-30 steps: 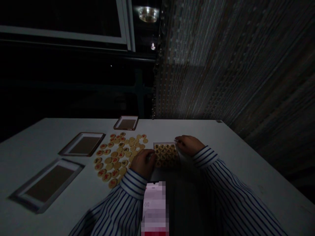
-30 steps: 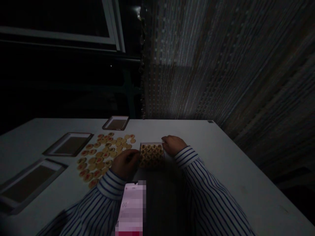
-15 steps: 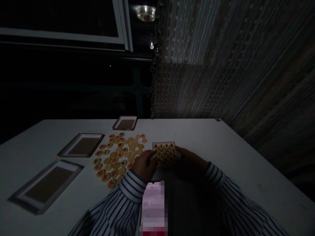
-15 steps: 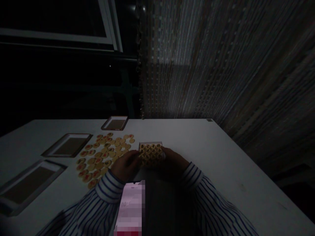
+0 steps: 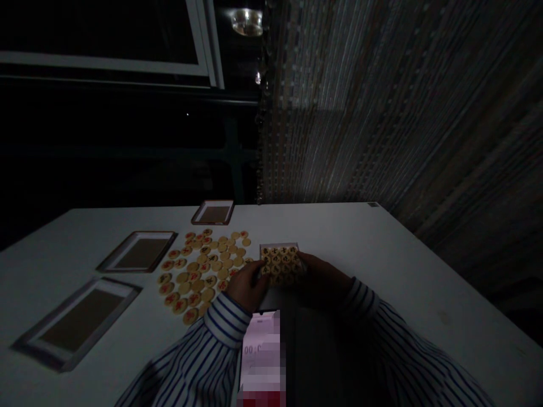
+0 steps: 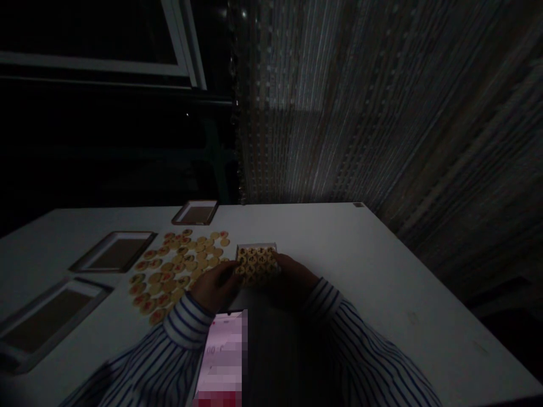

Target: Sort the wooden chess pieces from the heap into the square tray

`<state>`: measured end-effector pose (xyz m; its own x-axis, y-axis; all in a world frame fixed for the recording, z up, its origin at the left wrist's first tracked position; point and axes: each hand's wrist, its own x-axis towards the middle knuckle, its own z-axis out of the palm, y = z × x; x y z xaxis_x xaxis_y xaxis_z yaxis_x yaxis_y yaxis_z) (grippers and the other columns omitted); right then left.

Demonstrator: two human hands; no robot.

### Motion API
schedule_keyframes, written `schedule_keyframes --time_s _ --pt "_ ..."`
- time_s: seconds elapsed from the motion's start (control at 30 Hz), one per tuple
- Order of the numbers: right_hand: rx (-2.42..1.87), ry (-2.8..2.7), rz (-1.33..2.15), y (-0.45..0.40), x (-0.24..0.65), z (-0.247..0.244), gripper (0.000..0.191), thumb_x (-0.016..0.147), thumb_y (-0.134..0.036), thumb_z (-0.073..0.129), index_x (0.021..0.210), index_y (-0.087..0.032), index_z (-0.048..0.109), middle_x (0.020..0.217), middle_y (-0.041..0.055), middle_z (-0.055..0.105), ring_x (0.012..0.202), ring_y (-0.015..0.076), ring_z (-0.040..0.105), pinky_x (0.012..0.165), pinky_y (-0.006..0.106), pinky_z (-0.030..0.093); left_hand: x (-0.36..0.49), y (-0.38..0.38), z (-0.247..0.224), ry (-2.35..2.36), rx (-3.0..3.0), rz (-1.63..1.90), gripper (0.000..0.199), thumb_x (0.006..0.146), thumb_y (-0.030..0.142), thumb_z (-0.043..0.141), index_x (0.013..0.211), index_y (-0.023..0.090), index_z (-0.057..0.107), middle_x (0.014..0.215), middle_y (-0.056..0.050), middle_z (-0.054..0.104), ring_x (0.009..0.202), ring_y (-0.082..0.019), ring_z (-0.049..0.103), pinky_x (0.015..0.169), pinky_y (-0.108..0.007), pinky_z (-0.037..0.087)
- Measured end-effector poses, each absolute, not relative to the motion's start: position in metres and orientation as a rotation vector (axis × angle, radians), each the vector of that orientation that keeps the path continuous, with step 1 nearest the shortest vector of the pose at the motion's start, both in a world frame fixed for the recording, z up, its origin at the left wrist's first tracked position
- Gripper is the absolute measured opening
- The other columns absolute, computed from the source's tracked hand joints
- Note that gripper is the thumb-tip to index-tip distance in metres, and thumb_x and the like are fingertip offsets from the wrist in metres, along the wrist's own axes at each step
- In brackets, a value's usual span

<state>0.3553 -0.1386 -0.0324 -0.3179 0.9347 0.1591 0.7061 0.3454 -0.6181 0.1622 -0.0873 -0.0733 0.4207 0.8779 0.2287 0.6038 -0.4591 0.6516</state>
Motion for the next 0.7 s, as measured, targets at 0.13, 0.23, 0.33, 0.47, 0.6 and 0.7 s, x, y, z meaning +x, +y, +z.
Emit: schedule_keyframes --time_s 0.13,0.23,0.33,0.47,0.6,0.7 --pt "-1.386 -2.145 0.555 -0.138 0.357 -0.037 0.054 0.071 -0.029 0.056 0.123 -0.026 0.041 0.115 0.0051 0.055 0.099 0.0205 0.054 0.083 0.034 0.047 0.162 -0.087 -0.074 1.269 2.209 0.751 0.032 0.075 0.028 0.047 0.103 0.015 0.057 0.094 -0.009 0.065 0.086 -0.019 0.06 0.077 -0.033 0.048" --pt "-1.43 -2.124 0.538 -0.14 0.361 -0.04 0.054 0.068 -0.031 0.059 0.12 -0.024 0.044 0.111 0.0069 0.057 0.095 0.02 0.056 0.08 0.031 0.048 0.162 -0.087 -0.073 1.27 2.221 0.744 0.033 0.075 0.029 0.046 0.103 0.014 0.057 0.095 -0.009 0.065 0.089 -0.02 0.059 0.078 -0.033 0.048" --pt "-1.456 -2.103 0.478 -0.14 0.369 -0.052 0.048 0.068 -0.032 0.059 0.113 -0.02 0.049 0.106 0.009 0.058 0.094 0.0198 0.056 0.08 0.031 0.047 0.162 -0.088 -0.07 1.262 2.224 0.733 0.032 0.076 0.029 0.046 0.102 0.014 0.057 0.096 -0.01 0.064 0.09 -0.02 0.059 0.078 -0.034 0.047" --pt "-1.381 -2.116 0.364 -0.137 0.382 -0.071 0.053 0.064 -0.028 0.062 0.112 -0.013 0.047 0.107 0.015 0.056 0.095 0.0209 0.054 0.08 0.035 0.046 0.161 -0.089 -0.069 1.265 2.221 0.729 0.033 0.075 0.027 0.047 0.103 0.013 0.057 0.097 -0.01 0.064 0.092 -0.02 0.059 0.08 -0.034 0.047" --pt "-1.453 -2.159 0.343 -0.137 0.387 -0.074 0.053 0.065 -0.03 0.062 0.114 -0.016 0.046 0.106 0.0134 0.055 0.094 0.02 0.055 0.08 0.035 0.045 0.162 -0.089 -0.069 1.272 2.226 0.733 0.033 0.075 0.026 0.047 0.103 0.013 0.057 0.096 -0.01 0.064 0.089 -0.02 0.059 0.079 -0.034 0.047" --pt "-1.64 -2.224 0.273 -0.137 0.385 -0.069 0.053 0.068 -0.033 0.06 0.115 -0.013 0.047 0.115 0.0177 0.05 0.102 0.023 0.051 0.084 0.036 0.043 0.162 -0.088 -0.07 1.278 2.227 0.736 0.033 0.074 0.027 0.047 0.102 0.012 0.057 0.095 -0.011 0.064 0.088 -0.021 0.06 0.078 -0.034 0.048"
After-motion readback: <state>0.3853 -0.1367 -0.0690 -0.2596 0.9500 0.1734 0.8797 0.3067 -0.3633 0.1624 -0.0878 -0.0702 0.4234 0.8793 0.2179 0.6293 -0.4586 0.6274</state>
